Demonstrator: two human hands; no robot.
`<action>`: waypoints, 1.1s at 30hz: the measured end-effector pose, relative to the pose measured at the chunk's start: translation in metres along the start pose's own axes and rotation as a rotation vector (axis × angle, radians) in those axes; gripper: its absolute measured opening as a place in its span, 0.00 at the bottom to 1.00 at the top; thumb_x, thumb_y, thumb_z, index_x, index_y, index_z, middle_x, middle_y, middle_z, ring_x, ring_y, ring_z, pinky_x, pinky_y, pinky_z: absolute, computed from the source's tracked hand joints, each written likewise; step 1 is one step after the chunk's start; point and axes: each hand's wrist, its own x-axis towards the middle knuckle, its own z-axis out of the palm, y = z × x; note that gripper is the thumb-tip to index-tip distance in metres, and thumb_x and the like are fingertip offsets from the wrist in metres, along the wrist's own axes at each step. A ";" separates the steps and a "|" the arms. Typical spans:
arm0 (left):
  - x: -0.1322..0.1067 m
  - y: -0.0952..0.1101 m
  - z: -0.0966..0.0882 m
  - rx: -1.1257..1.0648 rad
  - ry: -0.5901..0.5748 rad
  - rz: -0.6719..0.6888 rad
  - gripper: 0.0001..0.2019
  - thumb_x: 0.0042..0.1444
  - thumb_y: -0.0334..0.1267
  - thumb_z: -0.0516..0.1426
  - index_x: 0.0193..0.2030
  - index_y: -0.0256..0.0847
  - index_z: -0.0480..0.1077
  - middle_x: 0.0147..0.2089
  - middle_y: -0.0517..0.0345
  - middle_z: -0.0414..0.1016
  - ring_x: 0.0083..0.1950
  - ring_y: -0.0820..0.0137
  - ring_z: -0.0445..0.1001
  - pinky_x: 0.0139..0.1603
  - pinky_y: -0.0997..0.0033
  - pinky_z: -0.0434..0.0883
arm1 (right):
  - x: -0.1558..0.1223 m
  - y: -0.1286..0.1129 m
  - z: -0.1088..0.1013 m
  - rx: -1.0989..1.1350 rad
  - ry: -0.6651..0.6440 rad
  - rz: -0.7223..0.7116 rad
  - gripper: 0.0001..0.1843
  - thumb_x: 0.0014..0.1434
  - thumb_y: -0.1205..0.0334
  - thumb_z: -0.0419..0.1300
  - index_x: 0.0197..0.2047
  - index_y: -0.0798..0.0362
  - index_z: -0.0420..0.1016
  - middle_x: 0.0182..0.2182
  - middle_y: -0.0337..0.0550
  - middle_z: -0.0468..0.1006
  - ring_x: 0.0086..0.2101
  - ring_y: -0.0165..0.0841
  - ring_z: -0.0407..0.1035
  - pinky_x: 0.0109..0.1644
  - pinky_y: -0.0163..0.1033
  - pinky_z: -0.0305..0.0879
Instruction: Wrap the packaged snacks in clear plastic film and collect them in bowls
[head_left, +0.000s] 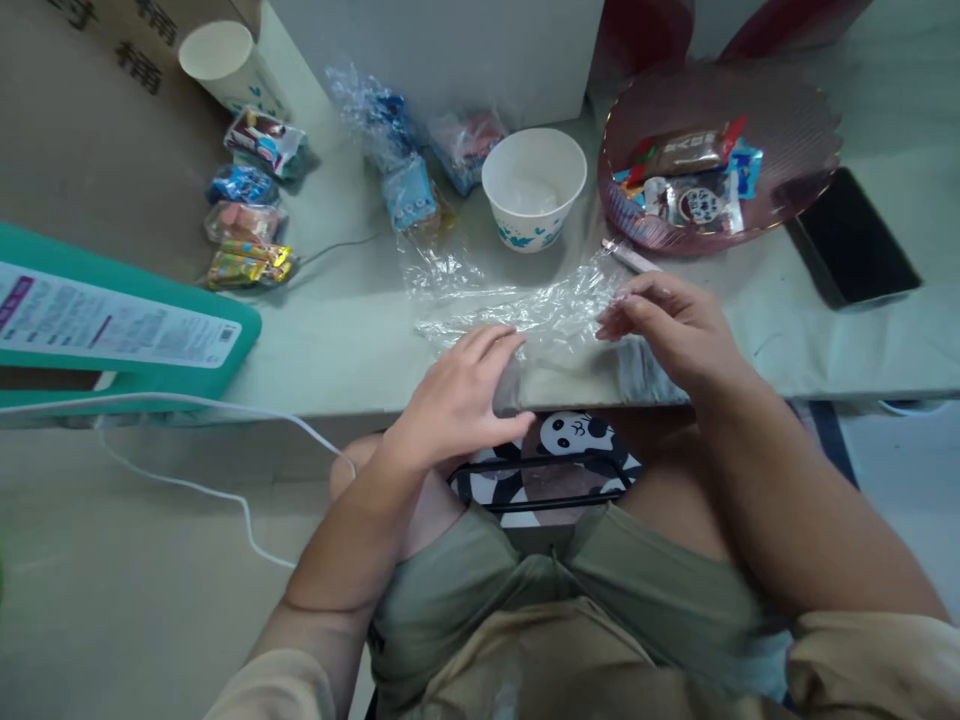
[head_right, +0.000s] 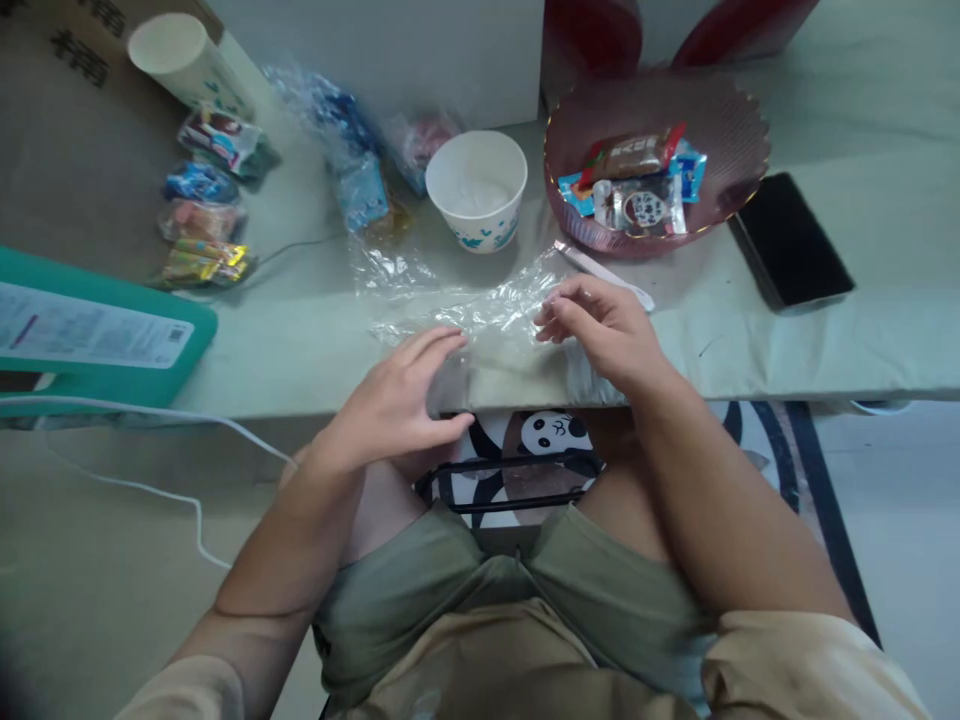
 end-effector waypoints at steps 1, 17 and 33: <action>0.001 -0.003 -0.001 0.003 0.020 -0.043 0.24 0.39 0.31 0.71 0.47 0.46 0.81 0.63 0.50 0.78 0.69 0.46 0.71 0.75 0.49 0.62 | 0.002 0.003 0.001 0.002 0.022 0.013 0.15 0.65 0.44 0.62 0.39 0.47 0.74 0.30 0.39 0.79 0.27 0.32 0.75 0.34 0.43 0.77; 0.024 -0.049 -0.045 -0.388 0.080 -0.049 0.06 0.47 0.34 0.63 0.21 0.41 0.76 0.71 0.47 0.72 0.76 0.45 0.63 0.65 0.53 0.72 | 0.005 0.020 0.001 0.013 -0.156 -0.033 0.39 0.53 0.50 0.71 0.64 0.46 0.64 0.43 0.44 0.83 0.37 0.37 0.80 0.39 0.45 0.80; 0.038 -0.037 -0.040 -0.502 0.438 -0.494 0.04 0.61 0.37 0.59 0.37 0.42 0.67 0.23 0.66 0.68 0.18 0.79 0.65 0.18 0.80 0.54 | 0.015 0.020 -0.004 0.052 0.244 0.127 0.28 0.61 0.50 0.67 0.61 0.40 0.63 0.40 0.41 0.84 0.18 0.27 0.67 0.17 0.33 0.57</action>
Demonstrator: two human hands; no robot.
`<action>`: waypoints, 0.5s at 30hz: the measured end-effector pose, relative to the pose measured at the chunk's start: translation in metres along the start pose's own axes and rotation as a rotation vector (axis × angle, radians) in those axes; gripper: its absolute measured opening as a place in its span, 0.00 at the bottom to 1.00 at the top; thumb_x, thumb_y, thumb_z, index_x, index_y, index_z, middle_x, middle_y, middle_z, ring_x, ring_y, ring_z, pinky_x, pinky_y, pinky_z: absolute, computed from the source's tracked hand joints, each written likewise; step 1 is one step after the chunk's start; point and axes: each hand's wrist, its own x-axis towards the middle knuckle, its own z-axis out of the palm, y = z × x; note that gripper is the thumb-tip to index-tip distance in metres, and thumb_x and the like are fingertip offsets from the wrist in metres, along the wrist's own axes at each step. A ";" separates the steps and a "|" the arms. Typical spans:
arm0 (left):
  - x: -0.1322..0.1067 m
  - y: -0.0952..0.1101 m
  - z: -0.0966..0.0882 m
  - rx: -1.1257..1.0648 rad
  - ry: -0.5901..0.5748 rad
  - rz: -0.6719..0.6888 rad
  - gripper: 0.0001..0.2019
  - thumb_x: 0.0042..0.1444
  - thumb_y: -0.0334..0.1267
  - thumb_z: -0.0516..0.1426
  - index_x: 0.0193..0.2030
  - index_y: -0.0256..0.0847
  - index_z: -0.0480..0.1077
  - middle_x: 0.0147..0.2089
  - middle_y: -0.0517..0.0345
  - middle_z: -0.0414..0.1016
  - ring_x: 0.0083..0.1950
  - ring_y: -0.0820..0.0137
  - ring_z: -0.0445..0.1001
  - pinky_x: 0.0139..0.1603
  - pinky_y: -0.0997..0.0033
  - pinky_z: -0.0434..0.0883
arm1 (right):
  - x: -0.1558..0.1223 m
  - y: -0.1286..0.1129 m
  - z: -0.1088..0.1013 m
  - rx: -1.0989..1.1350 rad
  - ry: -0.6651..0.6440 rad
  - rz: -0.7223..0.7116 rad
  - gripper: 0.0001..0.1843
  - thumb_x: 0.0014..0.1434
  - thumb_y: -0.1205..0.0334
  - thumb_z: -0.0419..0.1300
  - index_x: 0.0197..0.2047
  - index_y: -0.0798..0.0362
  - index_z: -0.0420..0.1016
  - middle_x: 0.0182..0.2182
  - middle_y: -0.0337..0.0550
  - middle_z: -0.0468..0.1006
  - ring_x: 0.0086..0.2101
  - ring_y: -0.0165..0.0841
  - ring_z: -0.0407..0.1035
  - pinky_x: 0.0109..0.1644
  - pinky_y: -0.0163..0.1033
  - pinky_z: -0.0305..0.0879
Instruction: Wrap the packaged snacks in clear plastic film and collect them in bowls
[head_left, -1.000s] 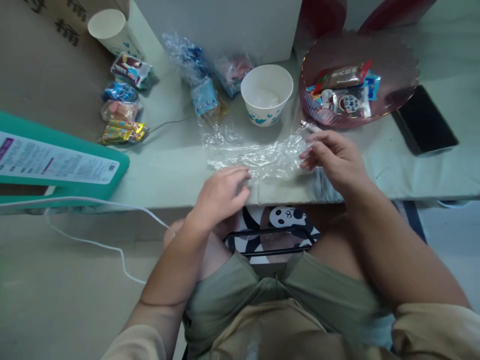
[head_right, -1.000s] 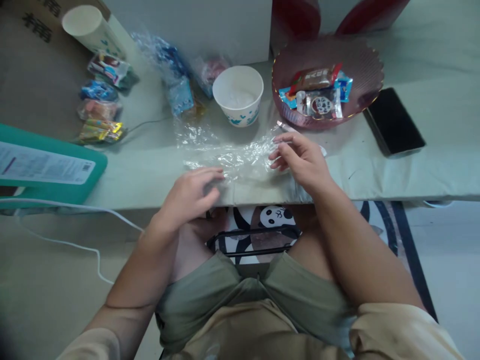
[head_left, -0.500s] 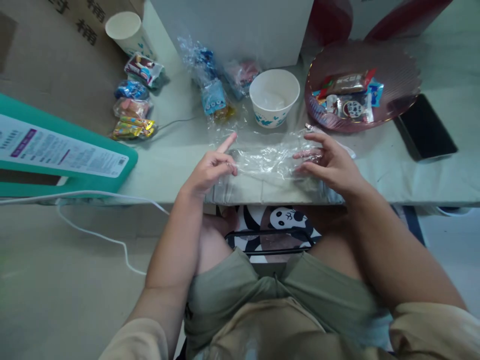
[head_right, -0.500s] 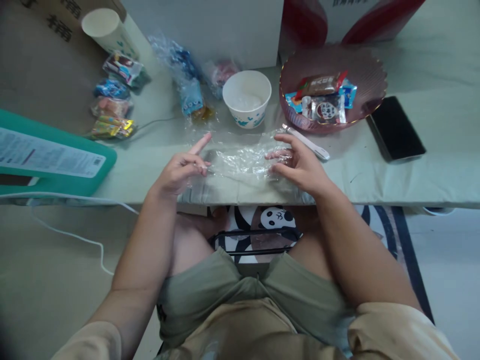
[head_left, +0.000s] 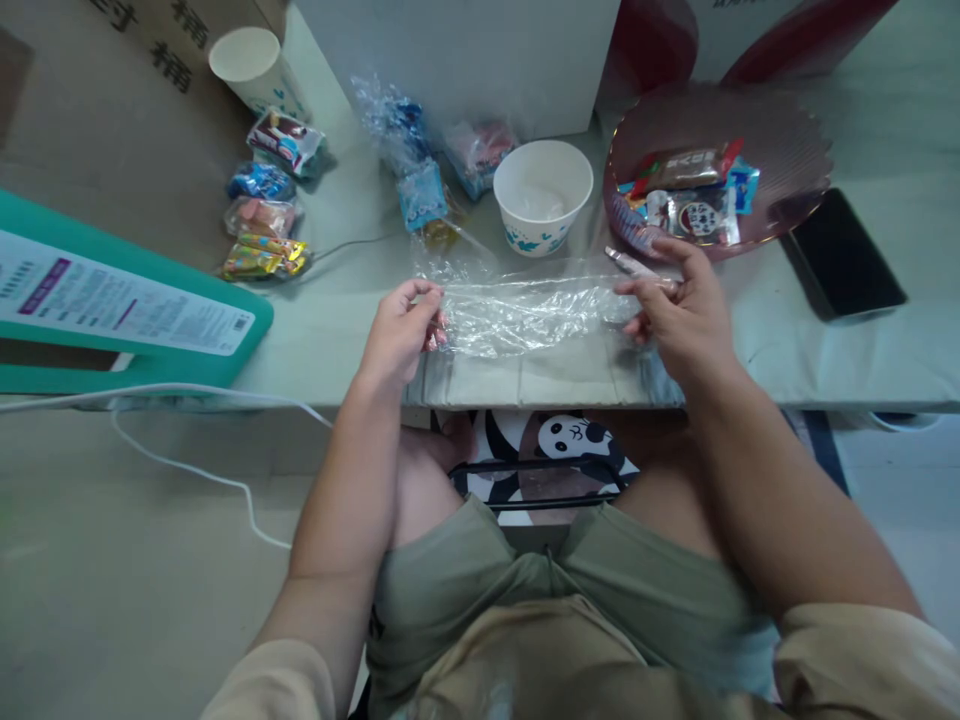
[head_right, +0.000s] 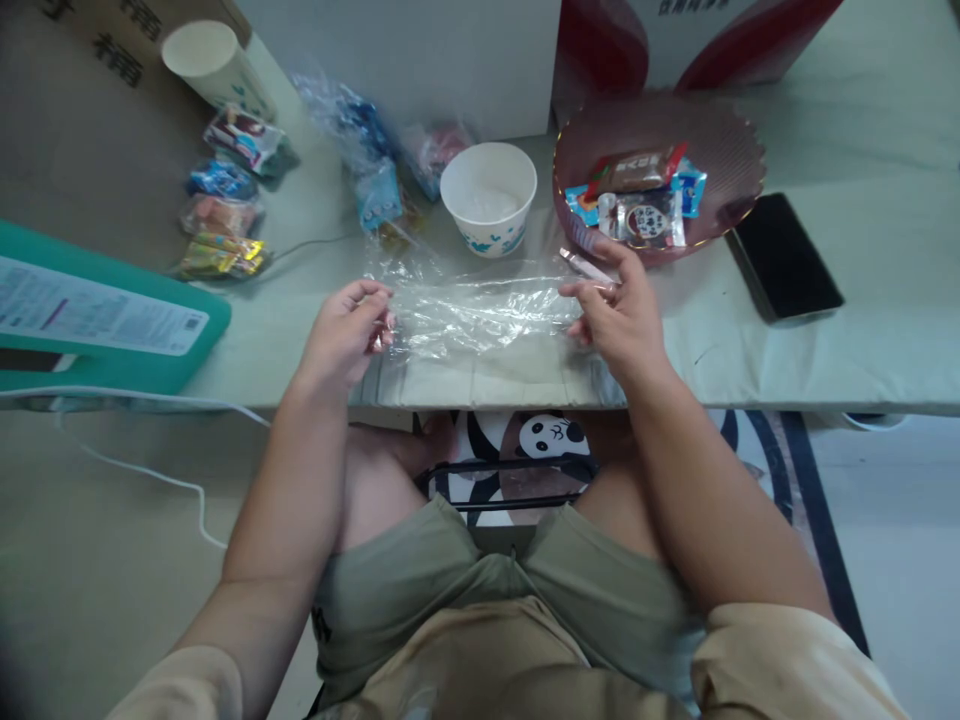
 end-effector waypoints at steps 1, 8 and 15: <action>-0.001 0.001 0.001 -0.016 -0.013 -0.008 0.05 0.62 0.39 0.59 0.38 0.42 0.67 0.24 0.66 0.70 0.19 0.78 0.67 0.19 0.81 0.56 | 0.000 0.000 0.000 0.000 0.005 -0.011 0.28 0.61 0.48 0.66 0.61 0.40 0.63 0.42 0.42 0.84 0.18 0.27 0.67 0.17 0.33 0.57; -0.013 0.000 -0.002 0.129 -0.137 0.015 0.11 0.56 0.31 0.59 0.46 0.42 0.67 0.28 0.65 0.73 0.20 0.79 0.66 0.22 0.78 0.62 | 0.005 0.004 0.006 -0.057 0.086 -0.130 0.23 0.62 0.48 0.63 0.58 0.41 0.65 0.51 0.51 0.82 0.28 0.35 0.76 0.19 0.36 0.62; -0.015 -0.013 -0.022 0.716 -0.010 0.157 0.09 0.53 0.33 0.60 0.41 0.44 0.67 0.25 0.63 0.68 0.25 0.70 0.65 0.29 0.69 0.61 | 0.005 0.006 0.012 -0.369 0.084 -0.147 0.22 0.58 0.58 0.63 0.57 0.47 0.71 0.36 0.44 0.82 0.21 0.32 0.68 0.27 0.42 0.69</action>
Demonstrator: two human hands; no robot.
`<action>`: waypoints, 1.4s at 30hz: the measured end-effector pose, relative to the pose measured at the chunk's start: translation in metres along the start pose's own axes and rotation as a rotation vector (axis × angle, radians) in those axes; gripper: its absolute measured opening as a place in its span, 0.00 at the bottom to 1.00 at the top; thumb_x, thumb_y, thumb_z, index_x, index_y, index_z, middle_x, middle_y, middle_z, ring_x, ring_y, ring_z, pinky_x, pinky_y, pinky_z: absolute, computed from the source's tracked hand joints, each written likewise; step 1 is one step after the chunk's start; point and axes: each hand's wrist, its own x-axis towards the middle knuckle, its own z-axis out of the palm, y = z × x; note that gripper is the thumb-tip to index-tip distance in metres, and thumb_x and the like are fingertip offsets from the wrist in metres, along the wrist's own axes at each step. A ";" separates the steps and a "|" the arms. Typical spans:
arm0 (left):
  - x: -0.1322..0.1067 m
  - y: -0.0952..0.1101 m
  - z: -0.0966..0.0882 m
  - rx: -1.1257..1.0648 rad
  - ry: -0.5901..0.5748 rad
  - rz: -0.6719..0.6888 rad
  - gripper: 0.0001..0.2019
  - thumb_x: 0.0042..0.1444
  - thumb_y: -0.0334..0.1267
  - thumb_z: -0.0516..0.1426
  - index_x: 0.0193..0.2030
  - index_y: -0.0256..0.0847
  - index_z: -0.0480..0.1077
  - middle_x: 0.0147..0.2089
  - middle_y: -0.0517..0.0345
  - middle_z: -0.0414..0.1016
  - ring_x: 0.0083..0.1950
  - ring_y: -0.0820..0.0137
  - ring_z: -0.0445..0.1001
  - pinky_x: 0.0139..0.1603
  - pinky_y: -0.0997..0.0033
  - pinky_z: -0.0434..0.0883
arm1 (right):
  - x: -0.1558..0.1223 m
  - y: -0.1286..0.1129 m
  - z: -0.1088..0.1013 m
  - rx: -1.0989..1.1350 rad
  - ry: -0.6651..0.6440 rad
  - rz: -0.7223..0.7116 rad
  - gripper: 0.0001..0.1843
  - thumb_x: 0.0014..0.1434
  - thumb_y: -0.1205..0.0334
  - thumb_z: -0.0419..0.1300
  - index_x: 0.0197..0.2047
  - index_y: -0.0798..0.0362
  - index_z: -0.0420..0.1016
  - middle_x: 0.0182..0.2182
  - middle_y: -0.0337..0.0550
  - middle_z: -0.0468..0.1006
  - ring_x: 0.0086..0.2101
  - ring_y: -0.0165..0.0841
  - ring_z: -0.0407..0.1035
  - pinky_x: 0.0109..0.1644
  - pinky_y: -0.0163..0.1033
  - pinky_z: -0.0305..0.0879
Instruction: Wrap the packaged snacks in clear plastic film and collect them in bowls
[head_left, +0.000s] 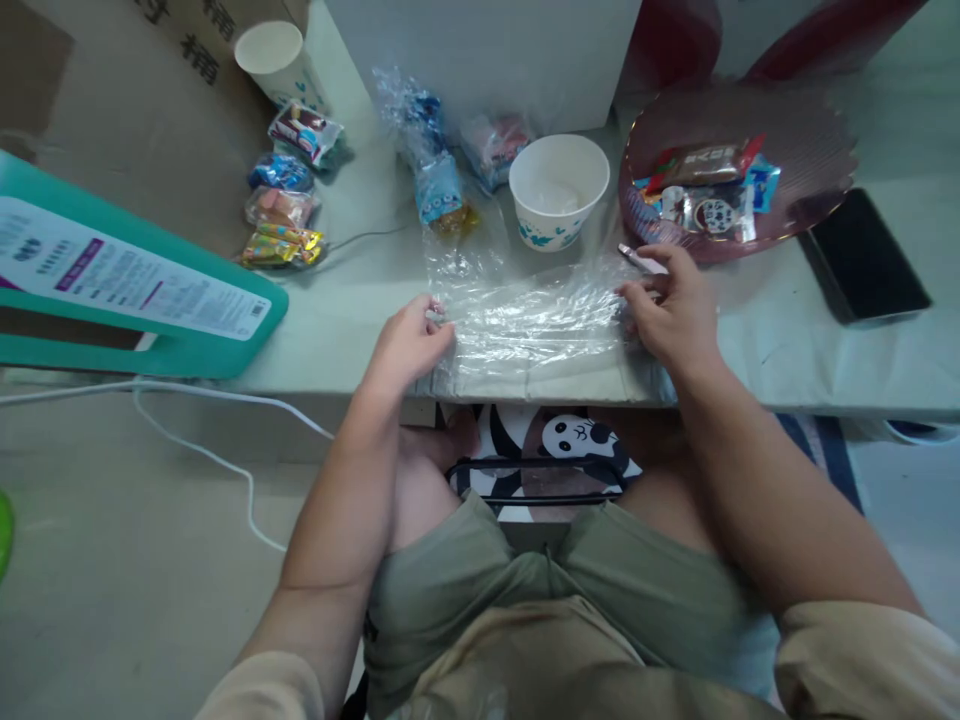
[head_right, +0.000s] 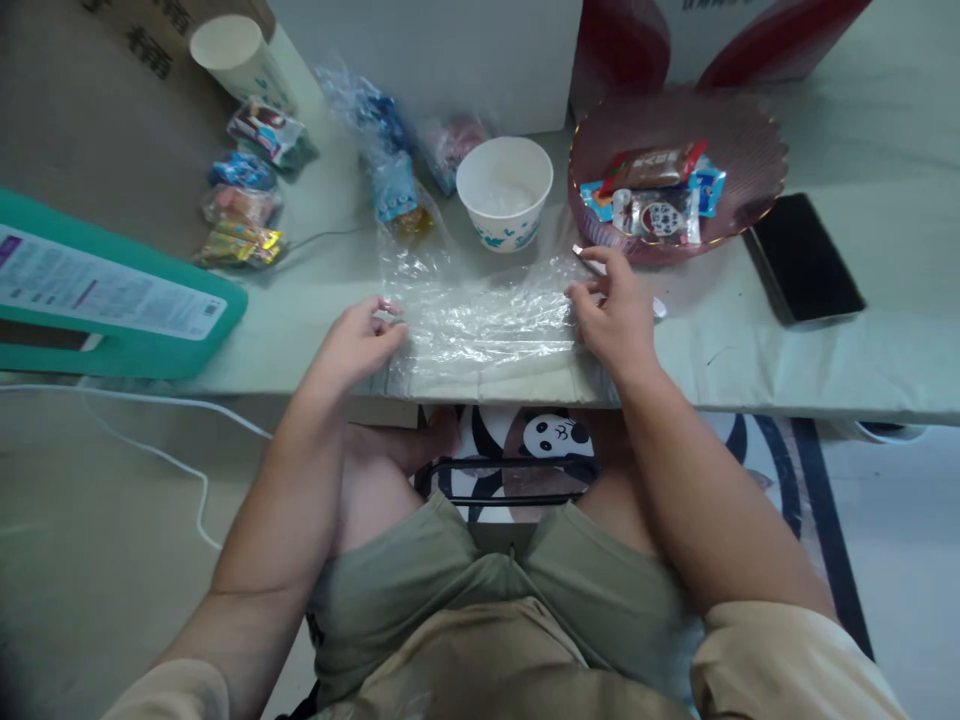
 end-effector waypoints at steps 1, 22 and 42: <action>0.000 -0.003 -0.002 0.088 0.052 -0.004 0.10 0.53 0.34 0.61 0.42 0.45 0.67 0.26 0.62 0.68 0.28 0.68 0.66 0.31 0.68 0.61 | 0.001 0.000 0.001 -0.055 0.002 -0.025 0.23 0.58 0.59 0.64 0.57 0.48 0.72 0.36 0.43 0.81 0.22 0.32 0.68 0.31 0.45 0.72; -0.054 0.036 -0.022 -0.647 -0.388 0.421 0.21 0.46 0.34 0.64 0.46 0.47 0.63 0.33 0.65 0.61 0.34 0.73 0.73 0.35 0.70 0.76 | -0.064 -0.058 0.015 -0.336 -0.317 -0.701 0.40 0.61 0.49 0.62 0.74 0.41 0.57 0.75 0.50 0.58 0.74 0.55 0.50 0.75 0.68 0.45; -0.015 0.031 0.037 -1.008 -0.511 0.142 0.32 0.48 0.57 0.69 0.54 0.38 0.72 0.60 0.39 0.79 0.62 0.53 0.79 0.57 0.58 0.78 | -0.048 -0.064 0.033 0.510 -0.388 0.198 0.16 0.60 0.46 0.65 0.41 0.48 0.70 0.22 0.36 0.77 0.24 0.33 0.77 0.31 0.39 0.75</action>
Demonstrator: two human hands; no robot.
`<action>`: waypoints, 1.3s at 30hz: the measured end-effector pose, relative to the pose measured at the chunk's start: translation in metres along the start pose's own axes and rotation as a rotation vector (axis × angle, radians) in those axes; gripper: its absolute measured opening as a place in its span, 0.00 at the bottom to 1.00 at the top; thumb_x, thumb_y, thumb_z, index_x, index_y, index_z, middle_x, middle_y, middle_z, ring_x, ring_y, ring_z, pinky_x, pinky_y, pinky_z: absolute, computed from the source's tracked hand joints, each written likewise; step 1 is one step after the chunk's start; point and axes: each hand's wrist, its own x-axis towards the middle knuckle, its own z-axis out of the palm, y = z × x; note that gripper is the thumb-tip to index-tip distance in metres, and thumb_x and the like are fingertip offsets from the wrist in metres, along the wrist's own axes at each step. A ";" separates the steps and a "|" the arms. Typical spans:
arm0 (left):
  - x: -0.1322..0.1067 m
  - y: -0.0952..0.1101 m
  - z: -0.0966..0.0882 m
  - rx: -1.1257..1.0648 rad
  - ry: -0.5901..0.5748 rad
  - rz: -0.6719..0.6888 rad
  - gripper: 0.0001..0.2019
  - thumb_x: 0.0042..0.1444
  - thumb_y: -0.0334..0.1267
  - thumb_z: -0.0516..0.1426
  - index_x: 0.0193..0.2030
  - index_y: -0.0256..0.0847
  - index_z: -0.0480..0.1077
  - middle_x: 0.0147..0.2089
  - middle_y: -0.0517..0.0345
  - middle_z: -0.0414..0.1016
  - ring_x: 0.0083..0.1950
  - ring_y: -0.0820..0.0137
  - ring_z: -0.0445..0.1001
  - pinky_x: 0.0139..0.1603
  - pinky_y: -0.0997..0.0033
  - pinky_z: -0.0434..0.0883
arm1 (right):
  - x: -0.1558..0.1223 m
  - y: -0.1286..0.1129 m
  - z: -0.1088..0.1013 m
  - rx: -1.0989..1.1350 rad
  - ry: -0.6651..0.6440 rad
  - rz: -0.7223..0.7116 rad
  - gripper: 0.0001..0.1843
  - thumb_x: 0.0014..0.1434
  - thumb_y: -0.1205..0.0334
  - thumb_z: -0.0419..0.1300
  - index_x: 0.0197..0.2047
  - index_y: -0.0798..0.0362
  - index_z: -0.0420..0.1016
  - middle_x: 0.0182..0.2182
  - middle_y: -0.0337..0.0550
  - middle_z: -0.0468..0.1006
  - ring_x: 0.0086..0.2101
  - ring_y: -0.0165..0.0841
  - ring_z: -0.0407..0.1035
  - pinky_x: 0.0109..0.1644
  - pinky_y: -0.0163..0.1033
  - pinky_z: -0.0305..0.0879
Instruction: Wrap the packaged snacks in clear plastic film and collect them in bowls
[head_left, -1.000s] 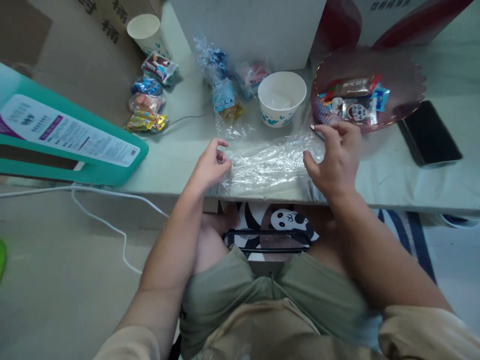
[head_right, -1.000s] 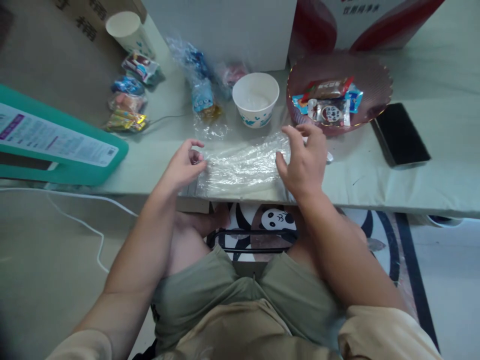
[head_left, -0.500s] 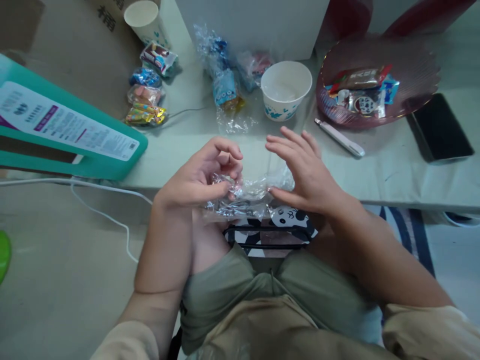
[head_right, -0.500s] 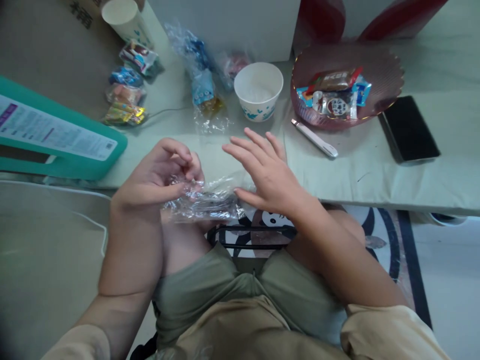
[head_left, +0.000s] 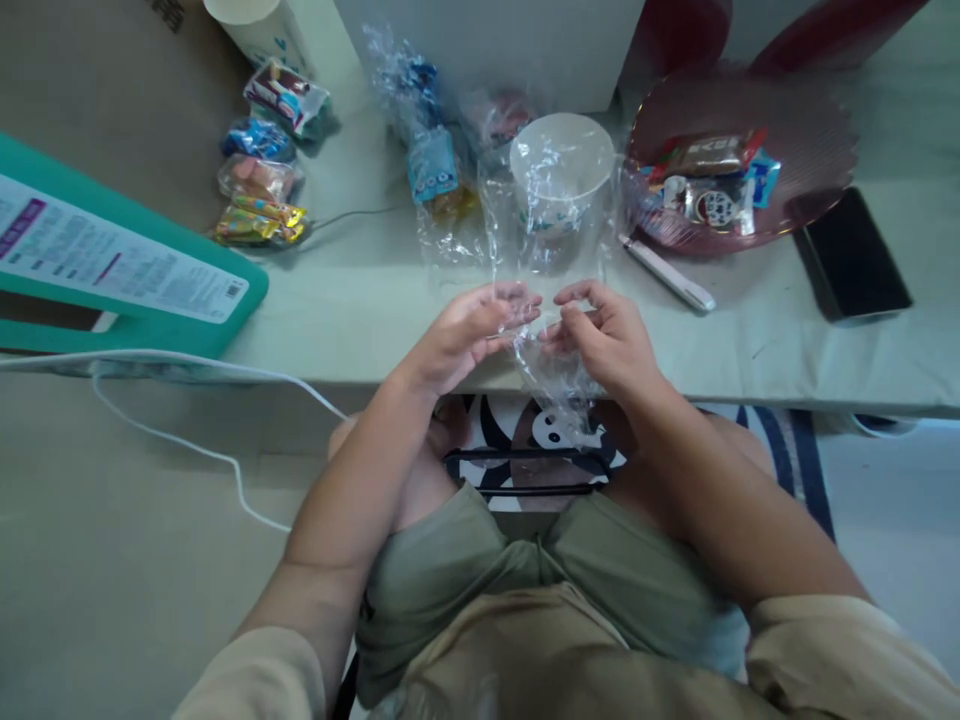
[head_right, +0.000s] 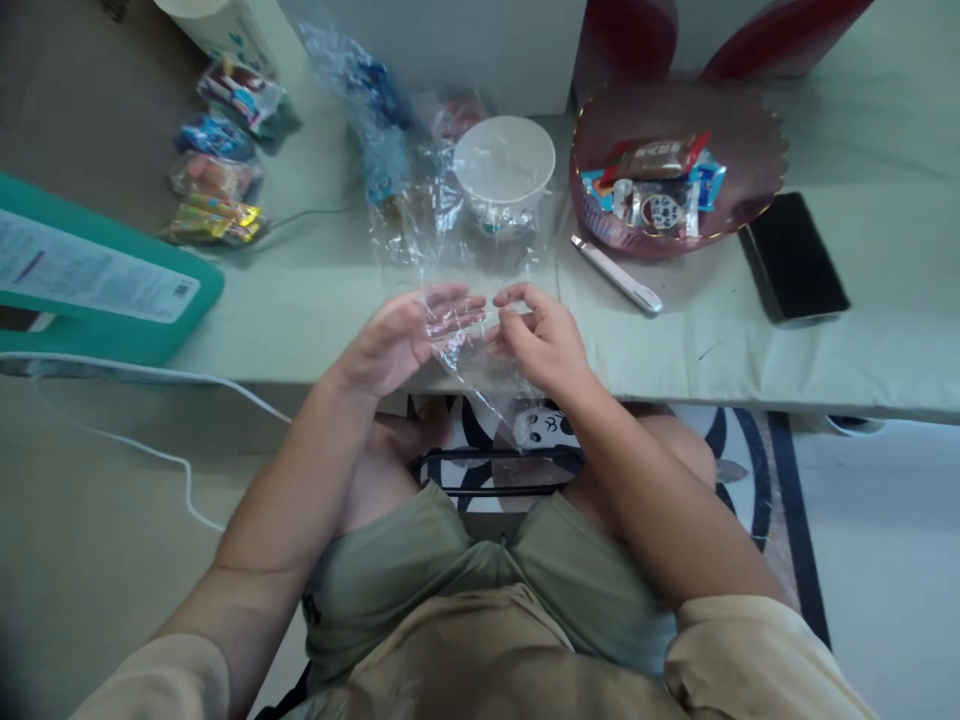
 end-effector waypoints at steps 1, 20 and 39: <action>0.004 -0.003 0.003 0.061 0.028 -0.022 0.28 0.50 0.51 0.70 0.53 0.38 0.73 0.57 0.41 0.81 0.57 0.57 0.81 0.53 0.62 0.78 | -0.001 0.000 -0.002 -0.017 0.009 -0.009 0.15 0.61 0.46 0.64 0.43 0.48 0.70 0.22 0.35 0.78 0.24 0.33 0.77 0.32 0.40 0.76; 0.021 0.006 -0.022 0.226 0.213 0.265 0.11 0.55 0.36 0.56 0.25 0.41 0.77 0.31 0.55 0.72 0.32 0.73 0.70 0.35 0.70 0.71 | 0.017 0.007 -0.028 0.101 -0.097 -0.006 0.14 0.54 0.47 0.59 0.37 0.48 0.75 0.39 0.47 0.81 0.34 0.36 0.75 0.35 0.43 0.74; 0.030 0.002 -0.007 0.291 0.025 0.094 0.12 0.54 0.44 0.66 0.41 0.39 0.75 0.36 0.56 0.82 0.30 0.73 0.77 0.35 0.72 0.75 | 0.024 0.009 -0.044 0.013 -0.069 -0.071 0.30 0.47 0.38 0.73 0.47 0.46 0.74 0.40 0.42 0.80 0.40 0.38 0.77 0.46 0.45 0.75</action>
